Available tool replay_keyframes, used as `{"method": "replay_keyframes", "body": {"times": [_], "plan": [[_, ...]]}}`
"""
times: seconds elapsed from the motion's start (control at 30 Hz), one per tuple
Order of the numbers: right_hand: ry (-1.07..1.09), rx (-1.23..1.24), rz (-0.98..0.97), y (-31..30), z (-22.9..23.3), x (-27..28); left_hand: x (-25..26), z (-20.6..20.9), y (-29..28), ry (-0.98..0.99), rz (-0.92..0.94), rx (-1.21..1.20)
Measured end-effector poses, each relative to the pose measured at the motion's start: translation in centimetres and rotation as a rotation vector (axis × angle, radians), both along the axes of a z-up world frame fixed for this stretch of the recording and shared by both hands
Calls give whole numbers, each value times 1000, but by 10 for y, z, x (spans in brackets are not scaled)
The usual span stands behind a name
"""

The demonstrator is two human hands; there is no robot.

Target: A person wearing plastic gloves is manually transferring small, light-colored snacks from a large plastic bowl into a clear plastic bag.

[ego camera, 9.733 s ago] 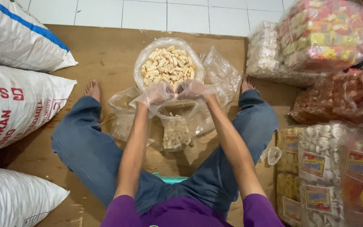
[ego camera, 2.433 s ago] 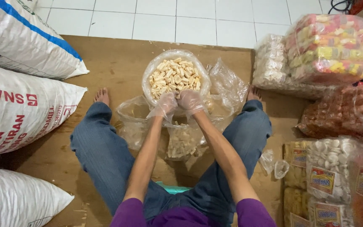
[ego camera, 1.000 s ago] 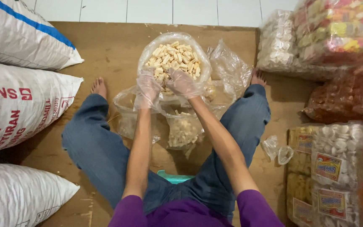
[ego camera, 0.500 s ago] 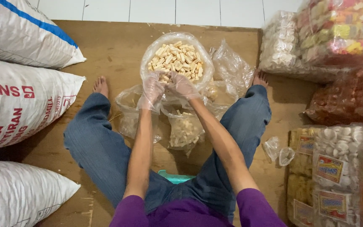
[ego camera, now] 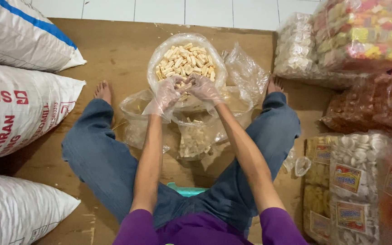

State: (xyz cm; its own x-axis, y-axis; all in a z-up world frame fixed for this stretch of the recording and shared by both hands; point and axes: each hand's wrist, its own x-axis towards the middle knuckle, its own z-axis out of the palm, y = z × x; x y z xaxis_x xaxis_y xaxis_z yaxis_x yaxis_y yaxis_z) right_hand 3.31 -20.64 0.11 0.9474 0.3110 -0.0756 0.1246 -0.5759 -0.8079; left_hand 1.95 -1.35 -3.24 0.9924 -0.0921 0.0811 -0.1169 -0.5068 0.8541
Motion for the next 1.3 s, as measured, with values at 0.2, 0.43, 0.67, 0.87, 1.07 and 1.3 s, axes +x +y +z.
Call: {"method": "replay_keyframes", "body": {"times": [0.2,0.43,0.67,0.87,1.07,1.3], "plan": [[163,258,-29,-9,-119,23,10,-36,-16,122,-15,-31],[19,-4,31,-7,50,-22,5,-5,-17,93,-86,-41],[200,-152,99,-28,48,-13,-3,25,-2,65,-179,-54],[478,35,309,-47,104,-31,-13,61,2,285,-427,29],[304,-184,53,-51,65,-19,2,54,14,214,-214,130],[96,-171,191,2,72,-37,-6,34,9,227,-224,-4]]}}
